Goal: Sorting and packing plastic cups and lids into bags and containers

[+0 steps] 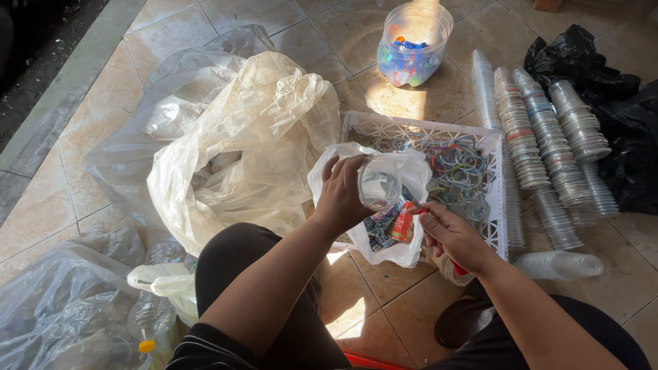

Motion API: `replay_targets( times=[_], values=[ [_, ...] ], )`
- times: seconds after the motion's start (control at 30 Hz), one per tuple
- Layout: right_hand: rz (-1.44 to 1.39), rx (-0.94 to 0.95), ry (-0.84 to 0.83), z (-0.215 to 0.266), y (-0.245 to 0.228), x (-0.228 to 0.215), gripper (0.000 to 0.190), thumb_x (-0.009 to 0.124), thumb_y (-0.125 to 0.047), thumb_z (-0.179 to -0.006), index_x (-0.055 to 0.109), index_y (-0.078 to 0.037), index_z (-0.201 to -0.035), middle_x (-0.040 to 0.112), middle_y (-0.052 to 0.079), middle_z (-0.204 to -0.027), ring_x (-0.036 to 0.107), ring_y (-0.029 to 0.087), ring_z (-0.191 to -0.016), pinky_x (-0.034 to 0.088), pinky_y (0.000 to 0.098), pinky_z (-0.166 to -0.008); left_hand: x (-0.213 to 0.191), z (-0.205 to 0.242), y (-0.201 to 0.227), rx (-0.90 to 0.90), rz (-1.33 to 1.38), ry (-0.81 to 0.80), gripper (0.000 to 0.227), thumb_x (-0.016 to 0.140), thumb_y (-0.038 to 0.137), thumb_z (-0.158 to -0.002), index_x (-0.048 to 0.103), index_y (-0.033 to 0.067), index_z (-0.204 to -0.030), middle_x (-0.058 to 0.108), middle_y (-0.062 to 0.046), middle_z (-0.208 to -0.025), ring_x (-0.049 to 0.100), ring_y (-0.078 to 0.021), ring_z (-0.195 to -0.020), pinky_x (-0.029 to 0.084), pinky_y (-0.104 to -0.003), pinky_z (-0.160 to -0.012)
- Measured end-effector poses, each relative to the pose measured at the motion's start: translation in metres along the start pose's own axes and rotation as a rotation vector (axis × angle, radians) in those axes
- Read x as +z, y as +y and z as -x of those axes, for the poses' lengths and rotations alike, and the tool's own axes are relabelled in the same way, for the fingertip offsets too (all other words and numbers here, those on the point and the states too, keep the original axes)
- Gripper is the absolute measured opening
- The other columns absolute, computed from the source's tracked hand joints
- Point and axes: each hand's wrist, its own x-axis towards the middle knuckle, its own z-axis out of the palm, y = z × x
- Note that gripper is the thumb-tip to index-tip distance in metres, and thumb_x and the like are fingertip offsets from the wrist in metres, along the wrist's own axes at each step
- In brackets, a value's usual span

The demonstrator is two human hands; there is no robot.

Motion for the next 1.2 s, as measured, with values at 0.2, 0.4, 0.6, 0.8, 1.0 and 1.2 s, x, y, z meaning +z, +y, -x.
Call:
replay_targets(
  times=[0.2, 0.4, 0.6, 0.8, 1.0, 1.2],
  values=[
    [0.042, 0.005, -0.043, 0.012, -0.004, 0.023, 0.047, 0.05, -0.032, -0.104, 0.054, -0.006, -0.143, 0.067, 0.017, -0.072, 0.054, 0.015, -0.053, 0.046, 0.0288, -0.052, -0.012, -0.007, 0.007, 0.013, -0.021, -0.055, 0.106, 0.094, 0.047, -0.06, 0.044, 0.0038, -0.143, 0.066, -0.015, -0.122, 0.066, -0.0355, -0.113, 0.032, -0.062, -0.116],
    [-0.043, -0.115, -0.081, 0.018, -0.034, 0.026, 0.06, 0.043, -0.029, -0.104, 0.028, -0.012, -0.159, 0.067, 0.017, -0.078, 0.051, 0.012, -0.051, 0.045, 0.0255, -0.048, -0.008, -0.002, 0.009, -0.572, 0.323, -0.376, 0.109, 0.095, 0.055, -0.058, 0.039, 0.0099, -0.14, 0.073, -0.013, -0.115, 0.072, -0.0331, -0.11, 0.026, -0.054, -0.118],
    [-0.1, -0.164, -0.177, 0.022, -0.044, 0.028, 0.065, 0.045, -0.028, -0.102, 0.021, -0.015, -0.162, 0.069, 0.016, -0.077, 0.052, 0.012, -0.052, 0.047, 0.0241, -0.049, -0.011, 0.0, -0.003, -0.915, 0.685, -0.67, 0.114, 0.098, 0.052, -0.058, 0.04, 0.0028, -0.142, 0.072, -0.026, -0.115, 0.071, -0.0413, -0.113, 0.05, -0.051, -0.104],
    [-0.334, -0.166, -0.108, 0.015, -0.03, 0.024, 0.06, 0.045, -0.028, -0.105, 0.029, -0.011, -0.16, 0.065, 0.015, -0.068, 0.05, 0.012, -0.045, 0.04, 0.0227, -0.042, -0.024, -0.014, 0.007, -0.967, 0.763, -0.766, 0.121, 0.098, 0.043, -0.062, 0.028, -0.0038, -0.148, 0.064, -0.04, -0.12, 0.064, -0.0505, -0.119, 0.044, -0.056, -0.108],
    [-0.251, -0.205, -0.093, 0.01, -0.038, 0.011, 0.061, 0.045, -0.028, -0.105, 0.029, -0.012, -0.161, 0.07, 0.016, -0.084, 0.052, 0.009, -0.05, 0.044, 0.0215, -0.044, -0.026, -0.016, -0.002, -1.008, 0.716, -0.824, 0.118, 0.096, 0.047, -0.064, 0.03, -0.0048, -0.146, 0.066, -0.04, -0.117, 0.067, -0.05, -0.114, 0.047, -0.055, -0.106],
    [-0.181, -0.134, -0.162, 0.011, -0.039, 0.005, 0.059, 0.048, -0.027, -0.102, 0.037, -0.01, -0.157, 0.07, 0.018, -0.071, 0.051, 0.013, -0.044, 0.038, 0.0232, -0.041, -0.028, -0.017, -0.007, -1.04, 0.758, -0.869, 0.116, 0.096, 0.045, -0.065, 0.03, -0.0077, -0.145, 0.059, -0.045, -0.125, 0.065, -0.0515, -0.116, 0.053, -0.051, -0.102]
  ],
)
